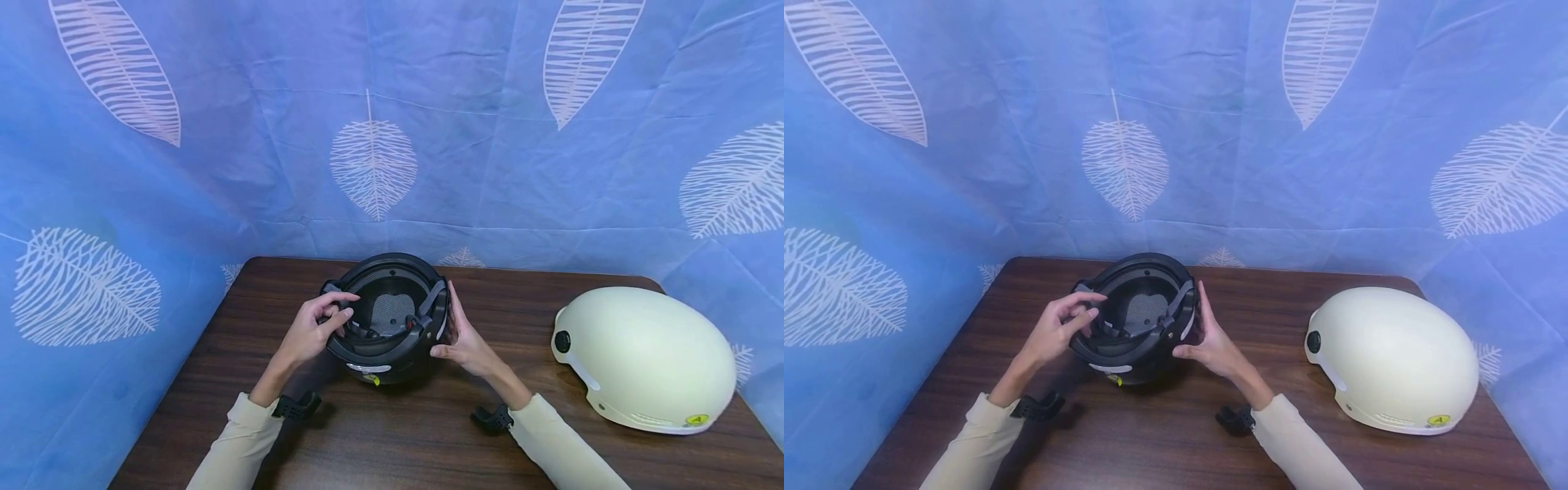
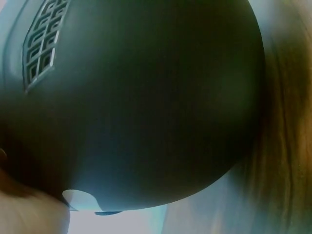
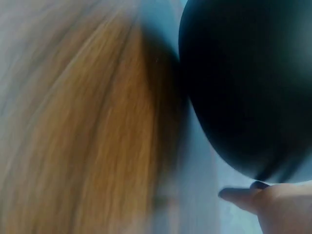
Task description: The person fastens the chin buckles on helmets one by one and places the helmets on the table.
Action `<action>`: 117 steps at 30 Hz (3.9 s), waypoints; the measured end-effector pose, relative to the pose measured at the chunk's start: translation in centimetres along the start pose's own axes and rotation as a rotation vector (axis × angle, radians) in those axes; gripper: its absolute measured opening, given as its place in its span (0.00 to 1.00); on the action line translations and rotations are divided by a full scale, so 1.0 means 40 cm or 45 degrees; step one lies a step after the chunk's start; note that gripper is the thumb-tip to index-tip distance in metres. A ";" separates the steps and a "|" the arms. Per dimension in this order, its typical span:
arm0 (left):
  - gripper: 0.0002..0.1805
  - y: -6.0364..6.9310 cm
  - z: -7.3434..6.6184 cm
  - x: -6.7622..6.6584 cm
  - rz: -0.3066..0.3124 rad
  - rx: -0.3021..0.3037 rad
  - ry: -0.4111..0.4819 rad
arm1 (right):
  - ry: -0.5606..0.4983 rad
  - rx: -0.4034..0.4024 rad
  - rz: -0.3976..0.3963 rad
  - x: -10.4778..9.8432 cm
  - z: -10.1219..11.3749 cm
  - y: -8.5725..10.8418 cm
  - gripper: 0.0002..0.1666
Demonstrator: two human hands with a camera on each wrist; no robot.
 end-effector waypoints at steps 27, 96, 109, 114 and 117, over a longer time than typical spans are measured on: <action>0.32 -0.055 -0.131 0.193 0.246 -0.048 -0.422 | 0.050 0.013 -0.047 0.023 0.041 -0.027 0.66; 0.20 0.004 -0.018 -0.107 -0.823 -0.048 0.206 | 0.055 0.128 -0.004 0.177 -0.020 -0.132 0.65; 0.21 0.020 -0.013 -0.132 -0.773 -0.153 -0.165 | 0.014 0.140 -0.064 0.193 -0.002 -0.147 0.62; 0.23 0.021 -0.018 -0.135 -0.757 -0.146 -0.407 | 0.048 0.188 -0.112 0.192 0.006 -0.149 0.60; 0.24 0.021 -0.022 -0.134 -0.740 -0.108 -0.558 | 0.061 0.215 -0.125 0.194 0.006 -0.151 0.60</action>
Point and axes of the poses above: each hand's wrist, its own y-axis away from the middle knuckle, its own x-axis out of the palm, z = x × y, the point moved 4 cm from there along -y, towards the middle knuckle, and after that the axes turned 1 degree about -z, right-handed, at the moved point
